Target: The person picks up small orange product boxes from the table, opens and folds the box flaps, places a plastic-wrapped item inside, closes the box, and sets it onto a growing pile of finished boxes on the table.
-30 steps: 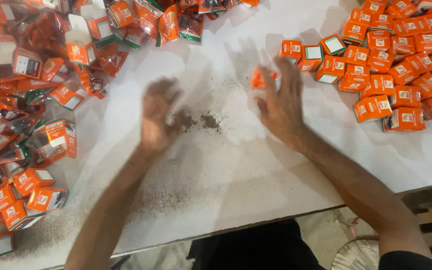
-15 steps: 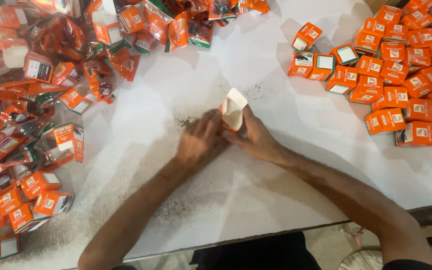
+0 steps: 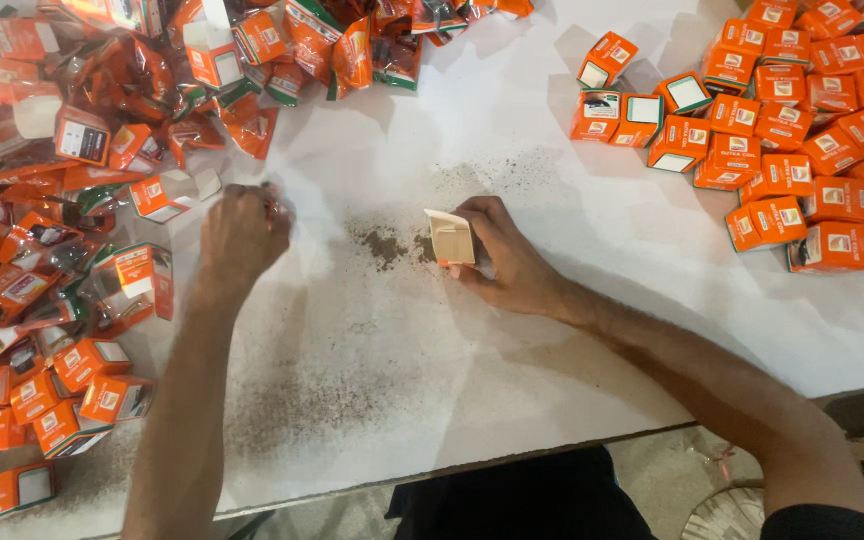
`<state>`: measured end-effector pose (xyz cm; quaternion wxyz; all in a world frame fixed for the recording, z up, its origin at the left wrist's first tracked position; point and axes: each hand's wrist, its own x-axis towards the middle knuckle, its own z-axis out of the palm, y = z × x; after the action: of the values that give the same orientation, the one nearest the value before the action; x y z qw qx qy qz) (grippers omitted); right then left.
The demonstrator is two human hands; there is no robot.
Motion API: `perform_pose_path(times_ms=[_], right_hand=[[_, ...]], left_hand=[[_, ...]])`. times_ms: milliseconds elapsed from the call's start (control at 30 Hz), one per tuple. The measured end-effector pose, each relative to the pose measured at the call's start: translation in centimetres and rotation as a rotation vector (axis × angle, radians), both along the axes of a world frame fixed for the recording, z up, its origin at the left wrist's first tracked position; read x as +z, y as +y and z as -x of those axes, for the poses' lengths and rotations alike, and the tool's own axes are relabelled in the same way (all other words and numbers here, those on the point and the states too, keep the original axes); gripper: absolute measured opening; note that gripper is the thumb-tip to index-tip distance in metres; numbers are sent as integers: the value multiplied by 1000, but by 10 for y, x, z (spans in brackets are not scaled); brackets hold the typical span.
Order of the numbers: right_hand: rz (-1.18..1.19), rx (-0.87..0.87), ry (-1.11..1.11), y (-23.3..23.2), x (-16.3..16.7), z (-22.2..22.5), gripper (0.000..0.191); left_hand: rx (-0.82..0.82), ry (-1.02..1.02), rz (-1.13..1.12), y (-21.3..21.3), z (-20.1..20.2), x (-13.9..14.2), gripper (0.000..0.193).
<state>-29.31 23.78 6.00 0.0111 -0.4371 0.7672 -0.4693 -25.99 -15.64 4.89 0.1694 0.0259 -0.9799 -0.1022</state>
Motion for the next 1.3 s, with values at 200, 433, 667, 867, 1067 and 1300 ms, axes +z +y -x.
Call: perform_pose_path(times_ms=[200, 433, 667, 867, 1067, 1300], right_hand=[[10, -5, -77, 13, -2, 3, 64], [5, -28, -57, 14, -7, 3, 58], [-71, -100, -114, 13, -11, 0, 56], [-46, -76, 22, 13, -19, -1, 72], [-66, -104, 26, 12, -20, -1, 75], [-37, -80, -25, 14, -5, -2, 68]], left_hand=[[-224, -120, -498, 114, -52, 38, 24], [-585, 592, -343, 197, -56, 42, 39], [-606, 332, -58, 205, -45, 56, 44], [-538, 25, 0, 198, -40, 71, 23], [-436, -32, -1, 210, -5, 63, 11], [-97, 10, -803, 204, -35, 28, 48]])
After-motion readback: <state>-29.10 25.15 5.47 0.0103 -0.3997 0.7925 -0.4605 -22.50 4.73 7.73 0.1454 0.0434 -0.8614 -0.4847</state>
